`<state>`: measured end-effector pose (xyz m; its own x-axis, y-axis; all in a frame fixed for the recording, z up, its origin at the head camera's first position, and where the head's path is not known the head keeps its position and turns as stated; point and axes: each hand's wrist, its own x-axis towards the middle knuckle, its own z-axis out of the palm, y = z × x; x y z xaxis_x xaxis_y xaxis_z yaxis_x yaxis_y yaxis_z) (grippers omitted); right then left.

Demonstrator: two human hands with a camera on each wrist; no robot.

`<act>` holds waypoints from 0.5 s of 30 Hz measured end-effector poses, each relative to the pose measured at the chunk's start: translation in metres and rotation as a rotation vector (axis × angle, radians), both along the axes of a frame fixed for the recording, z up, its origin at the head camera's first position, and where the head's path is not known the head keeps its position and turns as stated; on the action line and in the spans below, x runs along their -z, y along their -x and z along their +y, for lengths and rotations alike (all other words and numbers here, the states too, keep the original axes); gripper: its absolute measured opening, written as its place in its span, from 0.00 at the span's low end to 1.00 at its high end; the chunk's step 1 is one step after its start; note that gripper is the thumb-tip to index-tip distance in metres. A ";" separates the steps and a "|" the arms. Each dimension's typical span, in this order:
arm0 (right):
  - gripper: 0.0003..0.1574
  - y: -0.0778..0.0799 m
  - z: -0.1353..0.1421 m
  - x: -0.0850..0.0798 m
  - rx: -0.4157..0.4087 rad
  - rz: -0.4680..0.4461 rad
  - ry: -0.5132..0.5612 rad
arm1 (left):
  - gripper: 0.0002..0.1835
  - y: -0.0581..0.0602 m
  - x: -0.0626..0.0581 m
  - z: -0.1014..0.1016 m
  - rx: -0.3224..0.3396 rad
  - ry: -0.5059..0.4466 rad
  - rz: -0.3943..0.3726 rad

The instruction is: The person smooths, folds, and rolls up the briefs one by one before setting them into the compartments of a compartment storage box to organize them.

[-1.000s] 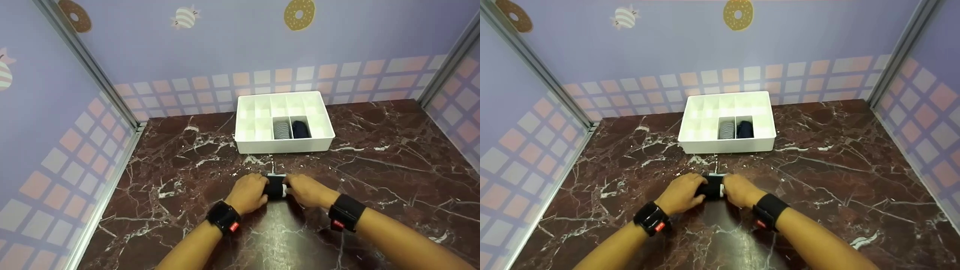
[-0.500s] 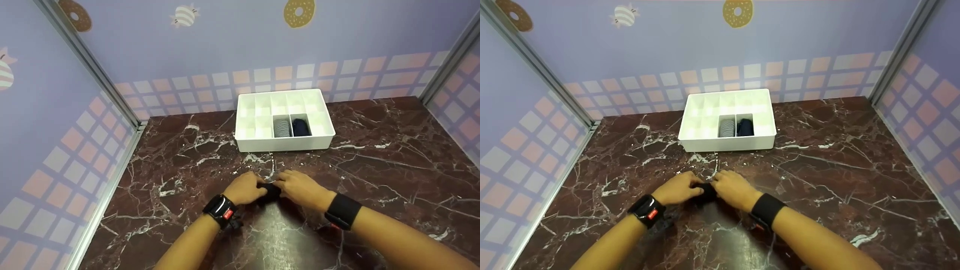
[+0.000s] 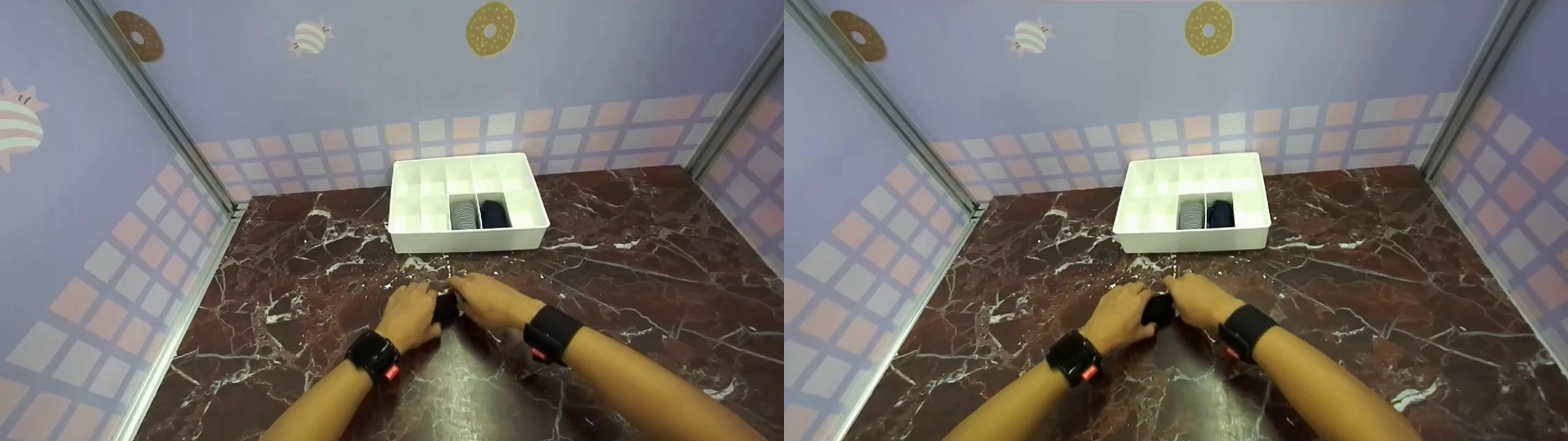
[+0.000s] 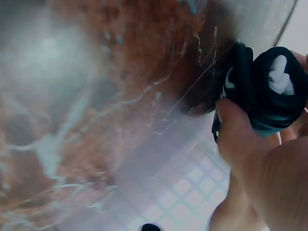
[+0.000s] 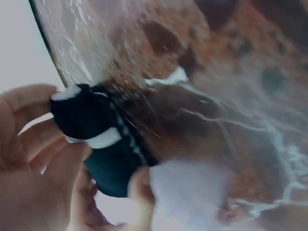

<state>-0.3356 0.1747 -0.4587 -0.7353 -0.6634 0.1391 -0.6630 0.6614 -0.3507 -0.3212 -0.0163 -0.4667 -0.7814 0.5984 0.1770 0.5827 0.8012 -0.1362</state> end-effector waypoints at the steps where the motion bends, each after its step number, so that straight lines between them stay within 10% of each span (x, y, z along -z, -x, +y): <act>1: 0.31 -0.002 -0.002 0.002 0.001 0.025 -0.011 | 0.26 0.003 0.002 -0.001 -0.007 -0.020 -0.012; 8: 0.31 -0.011 -0.022 0.014 -0.042 0.263 -0.060 | 0.23 0.019 0.004 -0.010 -0.024 -0.131 -0.181; 15: 0.28 -0.002 -0.029 0.001 0.040 0.246 -0.051 | 0.33 0.019 -0.007 -0.016 -0.123 -0.246 -0.254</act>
